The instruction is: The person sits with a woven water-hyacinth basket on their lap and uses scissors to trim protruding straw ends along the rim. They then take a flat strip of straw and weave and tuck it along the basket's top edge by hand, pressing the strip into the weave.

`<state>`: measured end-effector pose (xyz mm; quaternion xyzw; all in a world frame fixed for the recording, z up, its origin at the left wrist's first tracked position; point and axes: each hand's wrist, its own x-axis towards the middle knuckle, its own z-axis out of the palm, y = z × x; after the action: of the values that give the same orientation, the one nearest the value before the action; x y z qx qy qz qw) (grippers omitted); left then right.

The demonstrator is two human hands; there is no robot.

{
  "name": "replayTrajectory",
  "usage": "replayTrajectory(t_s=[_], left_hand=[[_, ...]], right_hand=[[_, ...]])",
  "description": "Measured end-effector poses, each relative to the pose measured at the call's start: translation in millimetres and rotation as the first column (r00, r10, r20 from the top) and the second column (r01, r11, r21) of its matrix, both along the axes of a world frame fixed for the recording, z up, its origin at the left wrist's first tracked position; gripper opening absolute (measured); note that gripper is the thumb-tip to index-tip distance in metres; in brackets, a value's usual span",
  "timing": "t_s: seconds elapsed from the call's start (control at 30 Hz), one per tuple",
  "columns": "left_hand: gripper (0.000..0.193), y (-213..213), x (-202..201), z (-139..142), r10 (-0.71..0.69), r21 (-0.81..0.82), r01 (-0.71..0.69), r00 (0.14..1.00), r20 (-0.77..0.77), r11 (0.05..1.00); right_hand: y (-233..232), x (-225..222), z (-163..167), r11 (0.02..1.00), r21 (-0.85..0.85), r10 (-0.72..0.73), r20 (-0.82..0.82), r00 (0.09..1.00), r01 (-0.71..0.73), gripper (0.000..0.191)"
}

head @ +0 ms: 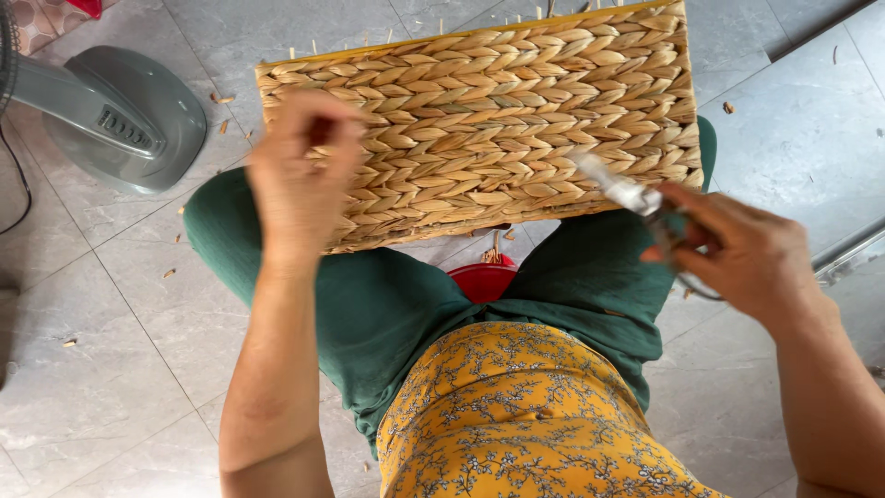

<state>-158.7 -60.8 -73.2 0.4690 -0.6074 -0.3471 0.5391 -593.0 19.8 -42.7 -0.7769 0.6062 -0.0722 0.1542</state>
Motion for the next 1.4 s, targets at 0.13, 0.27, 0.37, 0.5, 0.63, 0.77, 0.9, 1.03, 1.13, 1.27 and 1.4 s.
replayTrajectory(t_s=[0.13,0.27,0.37,0.5,0.63,0.77,0.9,1.03,1.13,1.27,1.4], left_hand=[[0.034,14,60,-19,0.567,-0.320,-0.473,0.746,0.350,0.821],[0.047,25,80,-46,0.506,-0.046,-0.511,0.829,0.240,0.858],[0.063,32,54,-74,0.299,0.313,-0.214,0.918,-0.258,0.925],[0.076,53,29,-88,0.161,0.312,0.017,0.829,-0.536,0.950],[0.071,66,29,-74,0.144,0.279,-0.004,0.864,-0.482,0.960],[0.062,91,25,-60,0.147,0.236,-0.062,0.920,-0.364,0.970],[0.057,124,20,-62,0.176,0.218,-0.109,0.931,-0.318,0.970],[0.053,158,20,-77,0.213,0.214,-0.132,0.882,-0.420,0.968],[0.045,184,21,-93,0.223,0.196,-0.138,0.817,-0.532,0.971],[0.031,201,22,-115,0.217,0.113,-0.187,0.785,-0.581,0.976],[0.035,194,23,-130,0.313,0.181,-0.256,0.816,-0.486,0.950]], right_hand=[[-10,-34,-25,0.942,0.001,-0.296,0.474,0.829,0.336,0.047],[-33,-42,-47,0.883,0.120,-0.365,0.783,0.503,0.453,0.039],[-55,-34,-68,0.929,0.186,-0.291,0.900,0.324,0.319,0.044],[-61,-23,-93,0.930,0.099,-0.254,0.869,0.424,0.353,0.047],[-46,-24,-98,0.934,0.084,-0.212,0.912,0.350,0.347,0.052],[-17,-20,-96,0.915,0.072,-0.219,0.915,0.339,0.396,0.051],[14,-14,-94,0.889,0.098,-0.245,0.927,0.283,0.448,0.052],[40,-14,-95,0.875,0.052,-0.246,0.904,0.349,0.482,0.048],[57,-10,-105,0.866,0.045,-0.228,0.922,0.314,0.497,0.039],[73,-3,-116,0.845,0.129,-0.276,0.937,0.216,0.518,0.036],[68,3,-122,0.831,0.125,-0.332,0.894,0.302,0.542,0.035]])
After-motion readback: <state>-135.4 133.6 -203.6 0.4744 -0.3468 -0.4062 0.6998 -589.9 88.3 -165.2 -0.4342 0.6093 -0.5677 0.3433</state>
